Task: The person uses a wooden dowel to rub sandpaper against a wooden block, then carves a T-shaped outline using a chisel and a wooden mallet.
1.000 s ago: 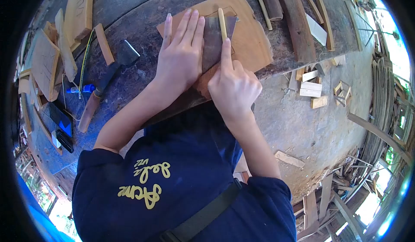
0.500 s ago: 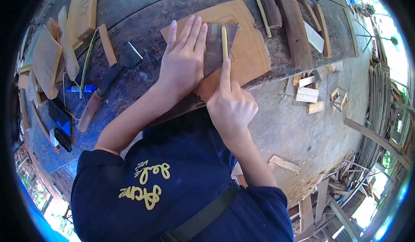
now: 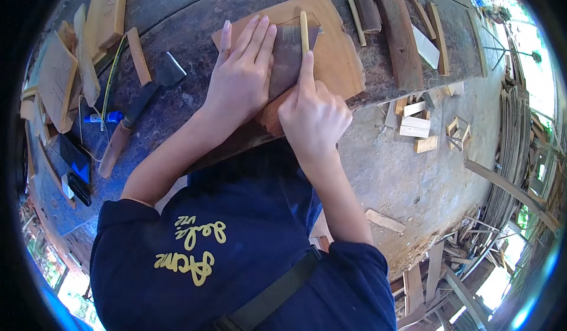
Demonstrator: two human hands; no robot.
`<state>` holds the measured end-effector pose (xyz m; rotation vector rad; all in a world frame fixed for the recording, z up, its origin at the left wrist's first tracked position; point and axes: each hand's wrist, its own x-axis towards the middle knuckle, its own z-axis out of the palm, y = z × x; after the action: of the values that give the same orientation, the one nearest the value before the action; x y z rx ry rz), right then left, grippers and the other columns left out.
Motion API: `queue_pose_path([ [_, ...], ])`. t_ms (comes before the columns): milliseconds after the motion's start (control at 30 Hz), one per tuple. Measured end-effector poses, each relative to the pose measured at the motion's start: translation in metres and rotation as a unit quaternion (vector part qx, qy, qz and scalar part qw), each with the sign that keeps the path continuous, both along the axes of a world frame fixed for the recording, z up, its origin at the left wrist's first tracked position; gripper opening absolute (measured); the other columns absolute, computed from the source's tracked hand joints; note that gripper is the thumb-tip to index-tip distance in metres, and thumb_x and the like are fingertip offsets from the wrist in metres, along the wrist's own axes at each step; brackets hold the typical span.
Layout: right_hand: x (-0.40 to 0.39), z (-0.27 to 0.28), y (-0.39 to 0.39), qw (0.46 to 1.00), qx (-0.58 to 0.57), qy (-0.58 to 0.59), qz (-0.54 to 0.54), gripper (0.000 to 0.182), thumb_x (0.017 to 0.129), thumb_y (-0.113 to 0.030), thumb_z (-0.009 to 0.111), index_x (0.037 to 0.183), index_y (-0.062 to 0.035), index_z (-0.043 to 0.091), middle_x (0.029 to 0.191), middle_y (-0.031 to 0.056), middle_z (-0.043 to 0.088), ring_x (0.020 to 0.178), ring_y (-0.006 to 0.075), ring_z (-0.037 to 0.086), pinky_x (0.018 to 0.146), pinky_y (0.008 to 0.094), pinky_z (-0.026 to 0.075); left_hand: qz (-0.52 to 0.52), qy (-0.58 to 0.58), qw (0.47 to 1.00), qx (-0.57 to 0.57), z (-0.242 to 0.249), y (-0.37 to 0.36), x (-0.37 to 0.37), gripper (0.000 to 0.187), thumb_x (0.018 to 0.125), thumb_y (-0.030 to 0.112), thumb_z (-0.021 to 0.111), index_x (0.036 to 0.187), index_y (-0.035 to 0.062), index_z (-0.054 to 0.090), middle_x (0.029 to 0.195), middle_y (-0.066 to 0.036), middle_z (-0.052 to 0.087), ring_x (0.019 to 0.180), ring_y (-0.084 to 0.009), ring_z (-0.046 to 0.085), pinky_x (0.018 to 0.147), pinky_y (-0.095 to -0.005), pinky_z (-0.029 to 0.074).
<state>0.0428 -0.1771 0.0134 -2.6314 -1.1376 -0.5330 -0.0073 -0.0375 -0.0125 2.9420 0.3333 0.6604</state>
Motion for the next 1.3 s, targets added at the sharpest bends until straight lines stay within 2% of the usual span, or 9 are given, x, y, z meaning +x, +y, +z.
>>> queue_pose_path([
  [200, -0.023, 0.001, -0.018, 0.997, 0.018, 0.071, -0.026, 0.051, 0.073, -0.007, 0.064, 0.124, -0.003, 0.067, 0.058, 0.008, 0.059, 0.043, 0.0226, 0.056, 0.044, 0.0357, 0.045, 0.009, 0.003, 1.0, 0.015, 0.002, 0.002, 0.003, 0.048, 0.091, 0.013, 0.052, 0.134, -0.0065, 0.053, 0.141, -0.02, 0.053, 0.138, -0.028, 0.044, 0.122, -0.0504, 0.012],
  [300, -0.001, 0.003, -0.003, 1.0, -0.008, 0.011, -0.015, 0.054, 0.073, -0.007, 0.065, 0.126, -0.0029, 0.066, 0.056, 0.0074, 0.057, 0.043, 0.0214, 0.055, 0.045, 0.0364, 0.046, 0.002, 0.007, 1.0, 0.015, 0.002, 0.001, 0.001, 0.049, 0.09, 0.013, 0.052, 0.135, -0.0067, 0.053, 0.142, -0.02, 0.052, 0.139, -0.0279, 0.043, 0.122, -0.0505, 0.012],
  [333, 0.004, -0.001, 0.001, 0.998, 0.041, 0.038, -0.007, 0.057, 0.073, -0.008, 0.065, 0.13, -0.0029, 0.063, 0.056, 0.0075, 0.055, 0.042, 0.0219, 0.055, 0.045, 0.0368, 0.046, 0.004, 0.0, 1.0, 0.013, 0.002, 0.001, 0.002, 0.049, 0.09, 0.013, 0.052, 0.135, -0.0068, 0.053, 0.142, -0.02, 0.052, 0.139, -0.0278, 0.043, 0.122, -0.0506, 0.012],
  [500, -0.017, 0.007, -0.012, 0.999, -0.014, 0.047, -0.02, 0.057, 0.072, -0.007, 0.065, 0.129, -0.0016, 0.063, 0.055, 0.0078, 0.055, 0.042, 0.0229, 0.055, 0.045, 0.0369, 0.046, 0.005, -0.002, 1.0, -0.007, 0.002, 0.001, 0.001, 0.05, 0.09, 0.014, 0.052, 0.136, -0.0063, 0.052, 0.143, -0.019, 0.051, 0.14, -0.0272, 0.042, 0.122, -0.051, 0.012],
  [567, -0.017, 0.011, -0.012, 0.997, -0.008, 0.066, -0.04, 0.049, 0.081, -0.008, 0.066, 0.13, -0.0093, 0.065, 0.055, 0.0145, 0.057, 0.046, 0.0296, 0.059, 0.047, 0.0404, 0.046, 0.0, 0.008, 1.0, 0.003, 0.002, 0.001, 0.001, 0.05, 0.091, 0.014, 0.052, 0.136, -0.0062, 0.052, 0.143, -0.019, 0.051, 0.14, -0.0272, 0.042, 0.121, -0.0513, 0.013],
  [667, 0.008, 0.002, 0.003, 1.0, 0.028, 0.014, -0.001, 0.058, 0.071, -0.006, 0.066, 0.129, -0.0004, 0.063, 0.055, 0.0072, 0.055, 0.041, 0.0225, 0.054, 0.042, 0.0354, 0.045, 0.001, 0.014, 1.0, 0.01, 0.002, 0.0, -0.001, 0.05, 0.09, 0.014, 0.052, 0.137, -0.0062, 0.051, 0.144, -0.018, 0.051, 0.141, -0.0275, 0.041, 0.122, -0.051, 0.013],
  [1033, 0.003, 0.002, 0.001, 0.998, 0.063, 0.014, -0.012, 0.05, 0.076, -0.006, 0.067, 0.125, -0.0022, 0.066, 0.057, 0.0073, 0.059, 0.042, 0.0233, 0.056, 0.044, 0.0358, 0.046, -0.005, -0.003, 1.0, -0.019, 0.001, 0.005, 0.002, 0.05, 0.09, 0.012, 0.053, 0.137, -0.005, 0.051, 0.145, -0.016, 0.051, 0.14, -0.026, 0.041, 0.122, -0.0495, 0.014],
  [1233, -0.01, 0.007, -0.014, 0.995, 0.032, 0.088, -0.046, 0.044, 0.078, -0.006, 0.066, 0.122, -0.0041, 0.068, 0.057, 0.0071, 0.059, 0.045, 0.0238, 0.058, 0.047, 0.0356, 0.047, -0.002, 0.014, 1.0, 0.007, 0.003, 0.006, 0.002, 0.05, 0.091, 0.013, 0.053, 0.137, -0.0048, 0.051, 0.144, -0.017, 0.052, 0.141, -0.0252, 0.041, 0.122, -0.049, 0.014],
  [1300, 0.007, 0.004, 0.001, 0.995, 0.058, 0.071, -0.044, 0.04, 0.085, -0.008, 0.066, 0.124, -0.0094, 0.069, 0.057, 0.0174, 0.059, 0.046, 0.0305, 0.06, 0.048, 0.0403, 0.047, -0.006, 0.013, 1.0, 0.008, 0.002, 0.005, 0.002, 0.05, 0.09, 0.013, 0.053, 0.137, -0.005, 0.051, 0.144, -0.017, 0.052, 0.141, -0.0254, 0.041, 0.122, -0.0491, 0.014],
])
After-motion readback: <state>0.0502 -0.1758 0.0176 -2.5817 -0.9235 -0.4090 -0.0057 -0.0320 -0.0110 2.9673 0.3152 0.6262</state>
